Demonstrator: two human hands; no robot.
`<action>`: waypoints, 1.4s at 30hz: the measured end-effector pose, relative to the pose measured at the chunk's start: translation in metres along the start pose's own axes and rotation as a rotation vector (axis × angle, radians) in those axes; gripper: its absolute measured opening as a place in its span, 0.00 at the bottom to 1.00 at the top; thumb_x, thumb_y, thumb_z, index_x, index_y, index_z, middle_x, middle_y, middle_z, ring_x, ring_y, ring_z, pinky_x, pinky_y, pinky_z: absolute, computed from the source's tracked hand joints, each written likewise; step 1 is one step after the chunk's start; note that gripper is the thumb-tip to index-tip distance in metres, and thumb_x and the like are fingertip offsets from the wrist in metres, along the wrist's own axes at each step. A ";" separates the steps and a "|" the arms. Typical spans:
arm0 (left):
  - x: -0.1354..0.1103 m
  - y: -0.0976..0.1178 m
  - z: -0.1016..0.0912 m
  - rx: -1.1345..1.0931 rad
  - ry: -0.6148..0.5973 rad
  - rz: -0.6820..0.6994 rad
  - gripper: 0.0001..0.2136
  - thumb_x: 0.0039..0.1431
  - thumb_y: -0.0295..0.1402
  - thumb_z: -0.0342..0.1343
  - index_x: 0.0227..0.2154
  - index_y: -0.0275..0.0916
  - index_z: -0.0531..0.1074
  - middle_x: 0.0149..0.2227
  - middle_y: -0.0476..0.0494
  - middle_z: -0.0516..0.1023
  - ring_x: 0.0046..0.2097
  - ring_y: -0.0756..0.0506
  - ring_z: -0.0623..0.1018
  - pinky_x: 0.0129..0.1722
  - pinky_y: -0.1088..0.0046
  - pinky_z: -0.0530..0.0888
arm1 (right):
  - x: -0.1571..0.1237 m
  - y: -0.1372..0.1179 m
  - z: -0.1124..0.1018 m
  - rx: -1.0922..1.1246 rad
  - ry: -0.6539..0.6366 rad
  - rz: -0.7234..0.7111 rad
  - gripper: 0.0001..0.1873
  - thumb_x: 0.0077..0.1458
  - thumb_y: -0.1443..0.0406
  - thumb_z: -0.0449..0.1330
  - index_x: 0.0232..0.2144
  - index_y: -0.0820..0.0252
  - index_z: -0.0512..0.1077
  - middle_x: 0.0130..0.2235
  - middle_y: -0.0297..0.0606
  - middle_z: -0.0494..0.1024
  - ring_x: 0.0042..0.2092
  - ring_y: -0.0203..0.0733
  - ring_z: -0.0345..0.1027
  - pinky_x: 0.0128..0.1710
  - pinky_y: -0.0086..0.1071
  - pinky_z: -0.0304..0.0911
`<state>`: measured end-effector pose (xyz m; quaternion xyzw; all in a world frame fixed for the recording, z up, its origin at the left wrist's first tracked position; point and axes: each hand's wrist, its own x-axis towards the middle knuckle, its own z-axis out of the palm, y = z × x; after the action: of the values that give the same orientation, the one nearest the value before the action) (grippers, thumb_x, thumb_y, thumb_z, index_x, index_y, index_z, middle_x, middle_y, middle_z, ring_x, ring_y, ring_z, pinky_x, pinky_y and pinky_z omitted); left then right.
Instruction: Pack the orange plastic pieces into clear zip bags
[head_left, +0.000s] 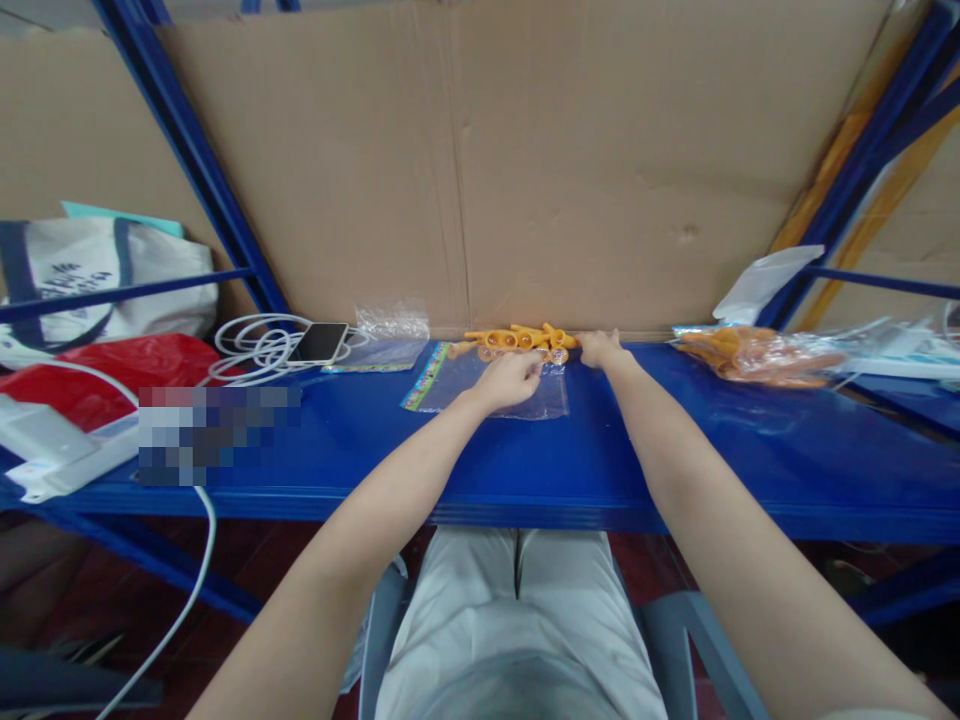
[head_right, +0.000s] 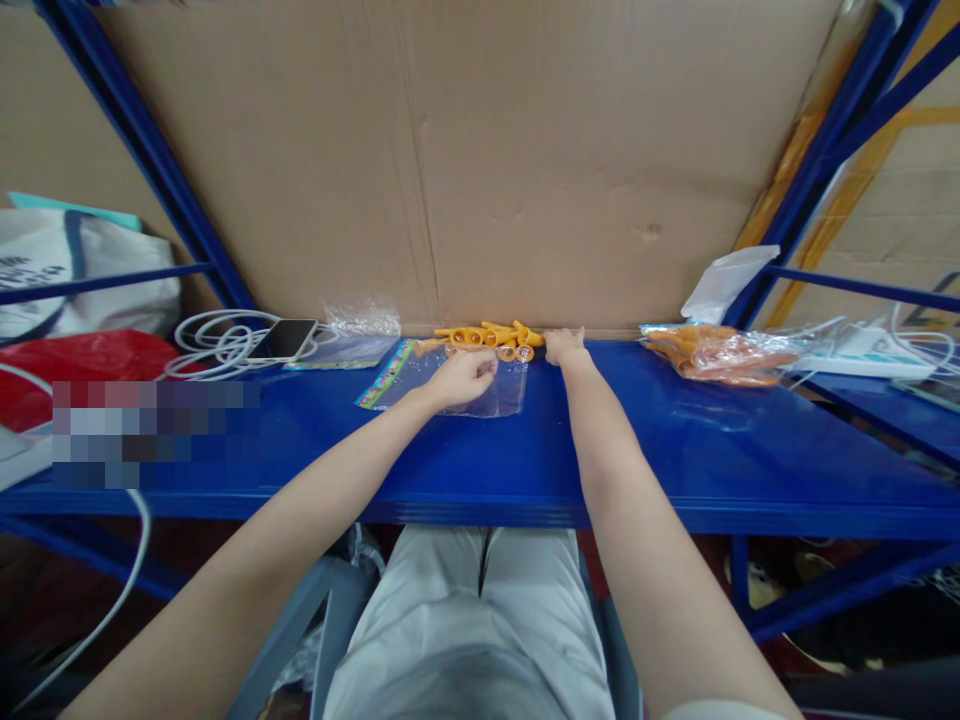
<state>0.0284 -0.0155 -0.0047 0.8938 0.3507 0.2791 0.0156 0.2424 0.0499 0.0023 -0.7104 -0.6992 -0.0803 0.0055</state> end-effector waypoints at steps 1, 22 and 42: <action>0.000 0.000 0.000 0.003 -0.003 0.001 0.08 0.52 0.23 0.48 0.28 0.38 0.71 0.27 0.46 0.75 0.31 0.46 0.74 0.34 0.70 0.69 | -0.001 0.001 -0.001 -0.014 0.008 -0.003 0.28 0.58 0.72 0.51 0.60 0.58 0.66 0.59 0.49 0.70 0.63 0.53 0.60 0.63 0.61 0.44; 0.001 0.001 0.001 0.060 -0.029 0.002 0.09 0.53 0.22 0.48 0.30 0.37 0.73 0.30 0.45 0.77 0.32 0.46 0.75 0.35 0.70 0.70 | 0.000 -0.009 -0.038 0.863 -0.168 0.324 0.23 0.68 0.59 0.45 0.49 0.71 0.71 0.31 0.49 0.81 0.29 0.41 0.76 0.28 0.29 0.65; 0.002 -0.001 0.002 0.043 -0.009 0.011 0.09 0.52 0.22 0.49 0.29 0.38 0.73 0.29 0.45 0.77 0.32 0.45 0.75 0.36 0.70 0.70 | -0.092 0.033 -0.055 0.670 -0.165 -0.233 0.12 0.49 0.65 0.66 0.38 0.61 0.77 0.30 0.36 0.79 0.30 0.37 0.71 0.28 0.26 0.64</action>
<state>0.0302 -0.0131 -0.0054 0.8971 0.3514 0.2677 -0.0038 0.2685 -0.0491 0.0492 -0.5888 -0.7611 0.2107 0.1720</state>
